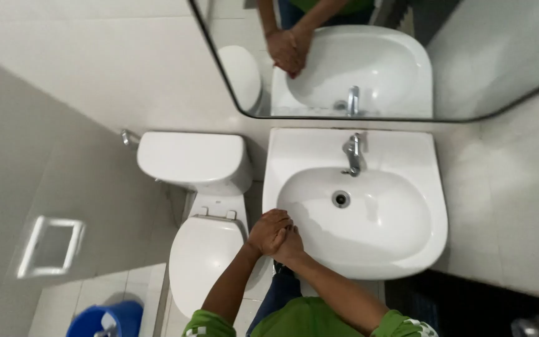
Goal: The person cleans a white bathroom sink using a red cloth. They wipe the basin, the faucet, and the surrounding countertop area. The person also wrings out the cloth in the sink during the process.
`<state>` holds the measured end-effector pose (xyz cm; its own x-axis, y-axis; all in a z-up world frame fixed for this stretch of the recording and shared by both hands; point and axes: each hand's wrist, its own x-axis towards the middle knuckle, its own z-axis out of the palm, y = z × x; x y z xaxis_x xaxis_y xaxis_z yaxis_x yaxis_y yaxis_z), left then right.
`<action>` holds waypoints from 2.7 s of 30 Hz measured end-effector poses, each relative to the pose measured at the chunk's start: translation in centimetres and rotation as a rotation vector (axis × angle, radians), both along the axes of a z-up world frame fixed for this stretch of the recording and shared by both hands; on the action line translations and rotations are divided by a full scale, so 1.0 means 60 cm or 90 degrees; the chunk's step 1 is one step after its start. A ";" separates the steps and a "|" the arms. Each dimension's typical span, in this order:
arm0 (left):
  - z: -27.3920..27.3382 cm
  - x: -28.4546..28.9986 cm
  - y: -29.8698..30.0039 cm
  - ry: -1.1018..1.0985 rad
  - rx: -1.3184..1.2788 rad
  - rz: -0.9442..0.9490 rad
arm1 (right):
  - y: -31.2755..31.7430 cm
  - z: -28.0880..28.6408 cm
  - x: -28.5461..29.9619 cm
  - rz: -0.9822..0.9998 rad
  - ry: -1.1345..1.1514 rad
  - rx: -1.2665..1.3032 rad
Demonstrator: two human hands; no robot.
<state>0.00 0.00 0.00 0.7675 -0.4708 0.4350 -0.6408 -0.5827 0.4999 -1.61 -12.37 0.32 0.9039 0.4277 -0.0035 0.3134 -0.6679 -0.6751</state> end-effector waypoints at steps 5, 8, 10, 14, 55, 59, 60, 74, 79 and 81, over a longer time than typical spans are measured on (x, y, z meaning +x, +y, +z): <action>0.016 -0.014 -0.015 0.095 0.105 -0.059 | -0.017 0.037 -0.037 -0.040 0.070 -0.059; 0.078 -0.031 -0.041 0.246 0.145 -0.122 | -0.060 0.005 -0.052 0.029 0.131 -0.175; 0.099 -0.048 -0.065 0.300 0.111 -0.178 | -0.105 0.020 -0.064 0.087 0.171 -0.268; 0.116 -0.063 -0.122 0.388 0.250 -0.254 | -0.209 0.090 -0.072 0.158 0.177 -0.344; -0.164 0.066 -0.774 0.229 0.541 0.004 | -0.621 0.123 0.029 -0.499 0.396 0.110; -0.111 0.081 -0.800 0.188 0.562 0.059 | -0.639 0.117 0.069 -0.472 0.421 0.099; -0.070 0.084 -0.806 0.136 0.590 0.046 | -0.642 0.114 0.078 -0.468 0.431 0.097; -0.268 0.173 -0.822 0.227 0.553 0.115 | -0.642 0.128 0.131 -0.407 0.449 0.043; -0.087 0.105 -0.801 0.224 0.612 0.093 | -0.633 0.123 0.106 -0.420 0.460 0.046; -0.071 0.096 -0.790 0.192 0.576 0.064 | -0.631 0.125 0.093 -0.438 0.463 0.050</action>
